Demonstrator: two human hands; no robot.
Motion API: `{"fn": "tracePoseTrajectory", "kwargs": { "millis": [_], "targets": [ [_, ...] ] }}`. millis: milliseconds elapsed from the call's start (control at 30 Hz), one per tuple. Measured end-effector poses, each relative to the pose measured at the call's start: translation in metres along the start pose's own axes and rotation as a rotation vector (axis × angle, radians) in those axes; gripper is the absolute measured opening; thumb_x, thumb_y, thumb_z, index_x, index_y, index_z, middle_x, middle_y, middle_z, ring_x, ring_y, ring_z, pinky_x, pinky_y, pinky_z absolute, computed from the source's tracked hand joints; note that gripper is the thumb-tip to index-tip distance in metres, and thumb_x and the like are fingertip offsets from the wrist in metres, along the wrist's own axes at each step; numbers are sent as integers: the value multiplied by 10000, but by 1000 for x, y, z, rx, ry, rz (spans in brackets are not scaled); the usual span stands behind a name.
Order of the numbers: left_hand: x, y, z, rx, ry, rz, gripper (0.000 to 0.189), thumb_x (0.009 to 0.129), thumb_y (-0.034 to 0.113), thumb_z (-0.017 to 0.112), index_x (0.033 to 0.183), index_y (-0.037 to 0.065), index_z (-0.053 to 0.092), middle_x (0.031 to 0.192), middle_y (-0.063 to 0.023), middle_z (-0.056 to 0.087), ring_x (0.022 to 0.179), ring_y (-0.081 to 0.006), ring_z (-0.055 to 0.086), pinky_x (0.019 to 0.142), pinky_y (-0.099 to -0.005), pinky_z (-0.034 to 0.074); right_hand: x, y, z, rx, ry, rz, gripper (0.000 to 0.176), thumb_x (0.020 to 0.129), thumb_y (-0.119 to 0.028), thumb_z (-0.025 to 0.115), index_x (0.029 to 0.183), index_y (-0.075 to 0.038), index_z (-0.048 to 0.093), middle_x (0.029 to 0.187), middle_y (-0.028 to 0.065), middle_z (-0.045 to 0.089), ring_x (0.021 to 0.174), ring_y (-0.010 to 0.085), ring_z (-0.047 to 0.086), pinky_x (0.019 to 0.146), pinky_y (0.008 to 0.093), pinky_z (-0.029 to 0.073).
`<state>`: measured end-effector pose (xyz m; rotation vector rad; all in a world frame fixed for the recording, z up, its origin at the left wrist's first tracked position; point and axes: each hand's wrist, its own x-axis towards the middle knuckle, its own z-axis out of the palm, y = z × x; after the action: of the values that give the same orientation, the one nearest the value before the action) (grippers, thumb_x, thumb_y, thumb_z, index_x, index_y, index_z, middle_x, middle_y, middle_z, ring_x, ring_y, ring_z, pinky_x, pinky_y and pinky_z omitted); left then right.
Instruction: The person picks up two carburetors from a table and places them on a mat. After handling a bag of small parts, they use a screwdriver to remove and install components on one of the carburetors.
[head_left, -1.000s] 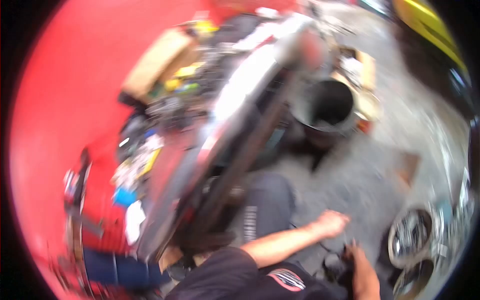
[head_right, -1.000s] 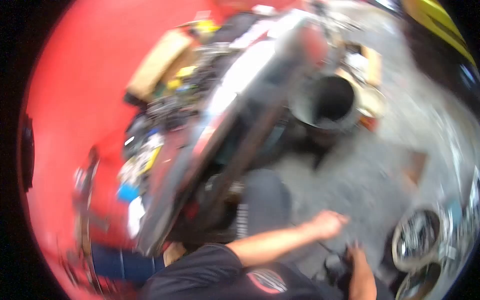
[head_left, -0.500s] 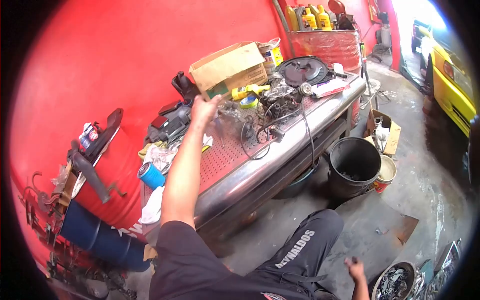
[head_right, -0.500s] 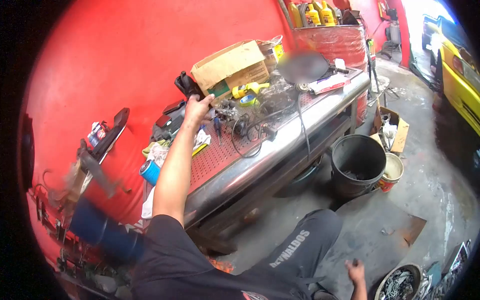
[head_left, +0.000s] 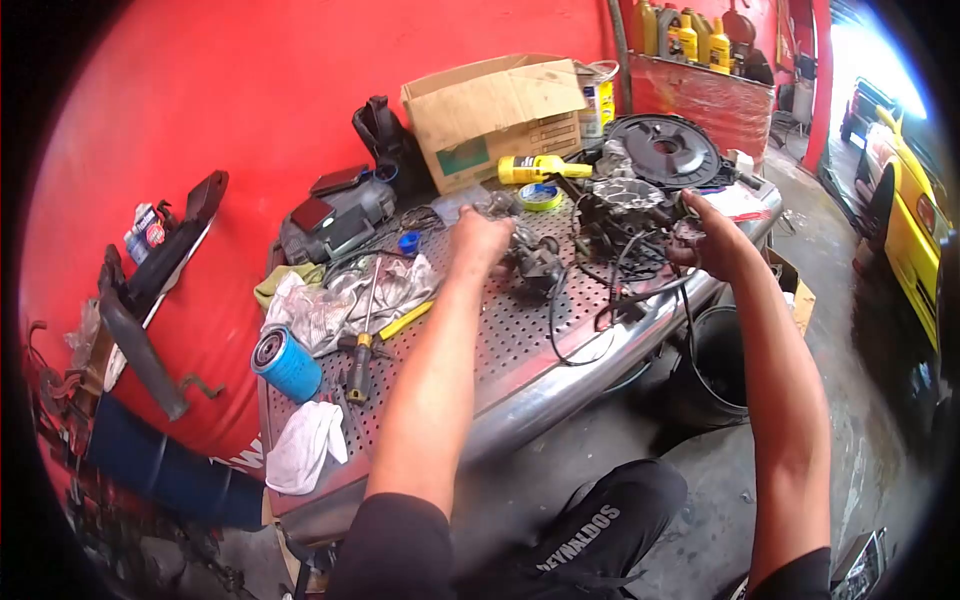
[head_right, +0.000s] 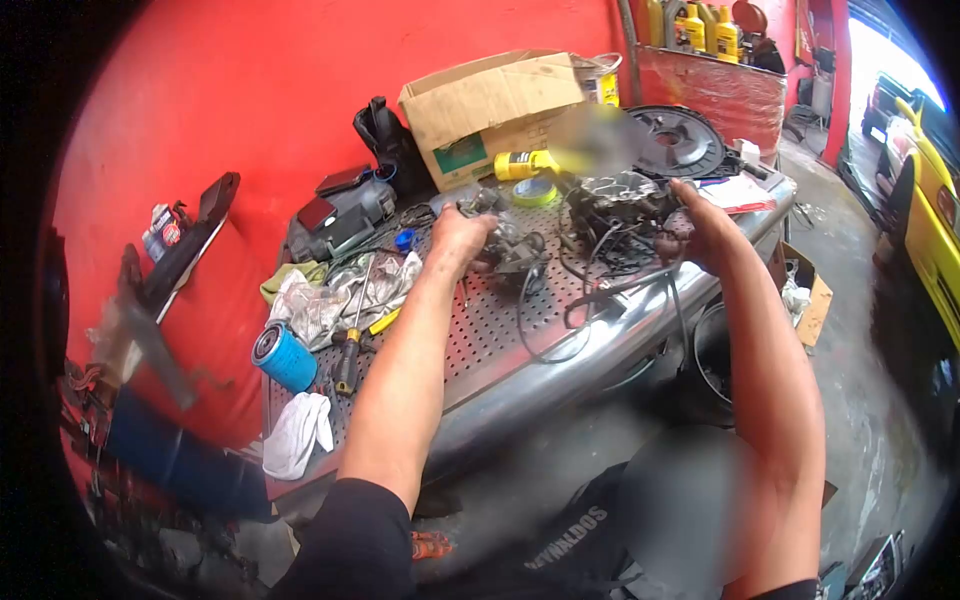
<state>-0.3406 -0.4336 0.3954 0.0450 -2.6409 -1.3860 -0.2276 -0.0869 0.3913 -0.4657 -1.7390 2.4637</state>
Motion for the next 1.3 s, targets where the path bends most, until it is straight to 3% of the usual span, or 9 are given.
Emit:
{"fn": "tracePoseTrajectory", "kwargs": {
  "millis": [167,200,300,400,567,700,833,1033,1300],
  "targets": [
    [-12,6,2,42,111,14,582,810,290,753,1256,-16,537,1115,-256,706,991,-394,713,885,-440,575,66,14,-2,-330,157,-50,834,816,-630,750,1331,2,573,1174,239,625,896,303,652,731,407,572],
    [-13,5,3,49,133,42,546,817,280,748,1233,-12,547,1088,-256,713,990,-407,708,904,-453,560,69,5,-9,-551,374,-58,930,775,-693,746,1322,41,587,1196,253,621,908,317,650,728,416,553],
    [-22,15,0,9,220,180,564,830,268,736,1275,-9,526,1053,-257,717,996,-402,708,895,-457,563,60,-7,-4,-628,500,-73,962,732,-736,751,1193,100,636,1085,228,660,789,292,658,604,448,531],
    [-45,39,-12,-66,283,205,609,844,245,711,1342,-4,464,975,-270,718,947,-416,716,852,-470,577,87,-1,-11,-530,388,-150,805,693,-661,833,1049,46,685,864,152,675,558,214,610,443,404,470],
    [-57,63,-20,-258,203,253,610,809,201,714,1368,45,524,1102,-251,712,1081,-389,687,961,-427,530,136,4,-20,-263,202,45,516,759,-517,852,956,-65,700,827,96,650,626,215,582,521,353,519],
    [-60,65,-21,-286,202,366,563,767,214,758,1274,18,612,1114,-220,723,1066,-348,702,944,-407,539,101,5,-4,-261,327,-13,387,822,-467,802,918,-116,670,807,12,647,608,141,566,530,310,526],
    [-54,62,-25,-283,269,431,545,745,239,764,1221,-2,653,1106,-221,727,1051,-330,712,939,-398,540,63,3,35,-204,463,-181,432,810,-326,798,998,37,658,887,127,693,680,207,681,570,366,568],
    [-46,65,-49,-366,428,502,505,742,232,758,1162,-37,677,1054,-201,741,976,-319,721,927,-389,531,14,-4,31,-191,531,-272,484,789,-319,796,993,97,657,896,132,685,678,209,679,564,361,545],
    [-73,80,-82,-503,297,649,487,806,192,757,1169,-116,653,1022,-175,742,912,-229,686,892,-339,510,-121,-46,-43,-68,491,-429,334,865,-335,750,950,-25,659,774,83,681,539,182,648,403,338,504]
  ]
}}
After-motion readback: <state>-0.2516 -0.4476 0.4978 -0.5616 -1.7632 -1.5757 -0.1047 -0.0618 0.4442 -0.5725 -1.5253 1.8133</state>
